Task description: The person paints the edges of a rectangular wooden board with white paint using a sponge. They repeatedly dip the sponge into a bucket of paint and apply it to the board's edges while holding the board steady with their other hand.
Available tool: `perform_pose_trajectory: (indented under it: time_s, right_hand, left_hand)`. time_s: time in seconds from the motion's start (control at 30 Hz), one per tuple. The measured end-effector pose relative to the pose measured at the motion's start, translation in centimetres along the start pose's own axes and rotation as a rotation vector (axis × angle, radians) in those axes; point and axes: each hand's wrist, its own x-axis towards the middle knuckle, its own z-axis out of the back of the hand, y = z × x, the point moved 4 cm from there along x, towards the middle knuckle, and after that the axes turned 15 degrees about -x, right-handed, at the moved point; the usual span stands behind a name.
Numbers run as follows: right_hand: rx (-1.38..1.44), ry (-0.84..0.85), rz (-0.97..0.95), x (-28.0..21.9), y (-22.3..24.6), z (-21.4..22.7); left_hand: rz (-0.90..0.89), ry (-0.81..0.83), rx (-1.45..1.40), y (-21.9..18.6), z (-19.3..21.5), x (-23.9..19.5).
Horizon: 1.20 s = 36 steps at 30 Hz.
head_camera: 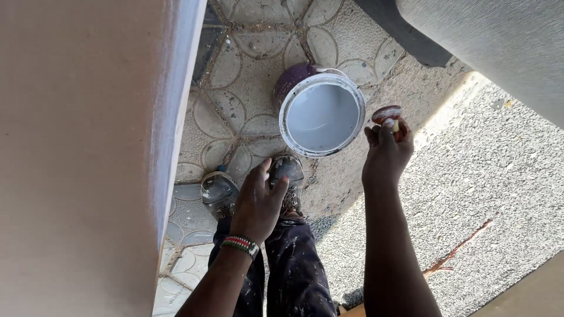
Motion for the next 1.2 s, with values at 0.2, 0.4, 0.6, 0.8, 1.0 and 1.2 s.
perform_pose_trajectory:
  time_s: [0.2, 0.4, 0.6, 0.8, 1.0, 1.2]
  right_hand:
    - [0.216, 0.055, -0.176, 2.2, -2.2, -2.7]
    - [0.089, -0.017, -0.317, -4.5, -2.8, 1.0]
    - [0.202, -0.011, -0.263, -3.7, 0.7, 1.6]
    - [0.162, -0.04, -0.398, -9.7, -2.1, 4.3]
    - [0.161, 0.011, -0.355, -8.3, -1.8, 3.3]
    - [0.126, -0.01, -0.406, -11.4, -0.3, 6.0]
  left_hand:
    - [-0.042, -0.002, -0.36, -2.0, -3.1, 7.7]
    - [0.062, 0.045, -0.492, -3.1, -3.8, 2.5]
    - [0.057, 0.077, -0.474, -3.7, -4.9, 3.8]
    - [0.187, 0.05, -0.422, -0.2, -3.4, 0.3]
    - [0.15, 0.056, -0.513, -0.5, -3.8, -0.4]
    - [0.163, 0.139, -0.479, -1.4, -4.7, -1.0]
